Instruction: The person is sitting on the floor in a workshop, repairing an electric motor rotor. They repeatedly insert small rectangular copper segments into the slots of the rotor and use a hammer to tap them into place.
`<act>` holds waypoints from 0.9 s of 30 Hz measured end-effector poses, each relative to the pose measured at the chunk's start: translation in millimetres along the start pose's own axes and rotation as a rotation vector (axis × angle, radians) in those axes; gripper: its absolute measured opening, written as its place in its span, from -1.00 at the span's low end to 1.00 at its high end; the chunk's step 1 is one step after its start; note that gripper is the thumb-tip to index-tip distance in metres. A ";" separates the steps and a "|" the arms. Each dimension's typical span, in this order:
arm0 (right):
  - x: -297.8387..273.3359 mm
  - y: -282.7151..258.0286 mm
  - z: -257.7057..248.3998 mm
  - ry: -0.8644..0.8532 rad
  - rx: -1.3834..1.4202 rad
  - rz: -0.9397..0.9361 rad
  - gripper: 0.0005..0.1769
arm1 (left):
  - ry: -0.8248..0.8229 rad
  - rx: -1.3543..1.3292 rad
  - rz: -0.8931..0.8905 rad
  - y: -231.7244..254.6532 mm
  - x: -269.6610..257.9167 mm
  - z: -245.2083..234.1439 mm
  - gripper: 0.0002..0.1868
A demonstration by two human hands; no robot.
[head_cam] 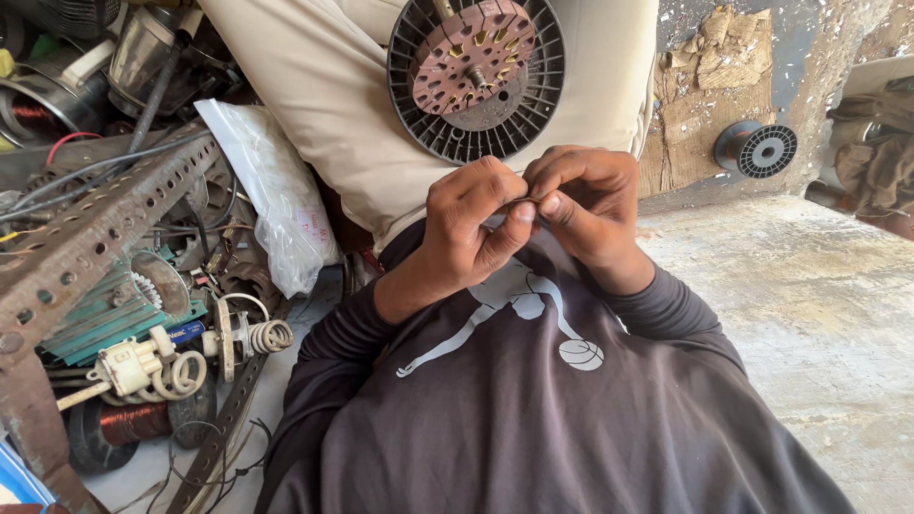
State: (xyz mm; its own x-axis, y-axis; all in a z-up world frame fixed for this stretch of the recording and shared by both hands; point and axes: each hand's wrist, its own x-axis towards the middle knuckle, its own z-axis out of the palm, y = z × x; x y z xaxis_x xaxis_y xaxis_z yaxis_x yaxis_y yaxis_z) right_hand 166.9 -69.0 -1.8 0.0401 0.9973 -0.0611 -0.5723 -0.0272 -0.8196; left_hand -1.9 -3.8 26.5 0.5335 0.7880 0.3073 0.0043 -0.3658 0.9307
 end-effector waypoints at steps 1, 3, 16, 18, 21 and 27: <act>-0.9 -3.4 -0.7 0.013 -0.018 0.023 -0.81 | 0.005 0.045 0.024 -0.3 -1.1 0.2 -0.92; 0.8 -9.4 -2.9 -0.027 -0.112 0.059 -0.81 | 0.014 0.139 0.082 -1.4 -1.1 -0.4 -0.92; -1.1 3.4 1.5 0.024 -0.282 -0.033 -0.87 | -0.039 0.307 0.234 -11.5 -1.3 -4.8 -0.91; 0.3 0.3 3.2 0.050 -0.336 -0.086 -0.91 | -0.012 0.161 0.081 -11.4 -4.2 1.7 -0.90; 3.3 0.0 4.0 0.034 -0.574 -0.195 -0.93 | -0.019 0.177 0.051 -14.4 -10.0 4.1 -0.92; 11.0 6.1 5.6 0.081 -0.929 -0.396 -0.97 | -0.101 0.464 0.185 -17.6 -12.5 -1.0 -0.92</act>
State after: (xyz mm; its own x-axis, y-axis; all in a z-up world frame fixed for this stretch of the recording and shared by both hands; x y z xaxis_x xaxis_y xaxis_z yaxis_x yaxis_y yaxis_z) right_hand 159.3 -57.8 -4.3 0.1643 0.9394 0.3010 0.3565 0.2280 -0.9061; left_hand -9.6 -6.7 6.5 0.6399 0.6457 0.4167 0.2647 -0.6942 0.6693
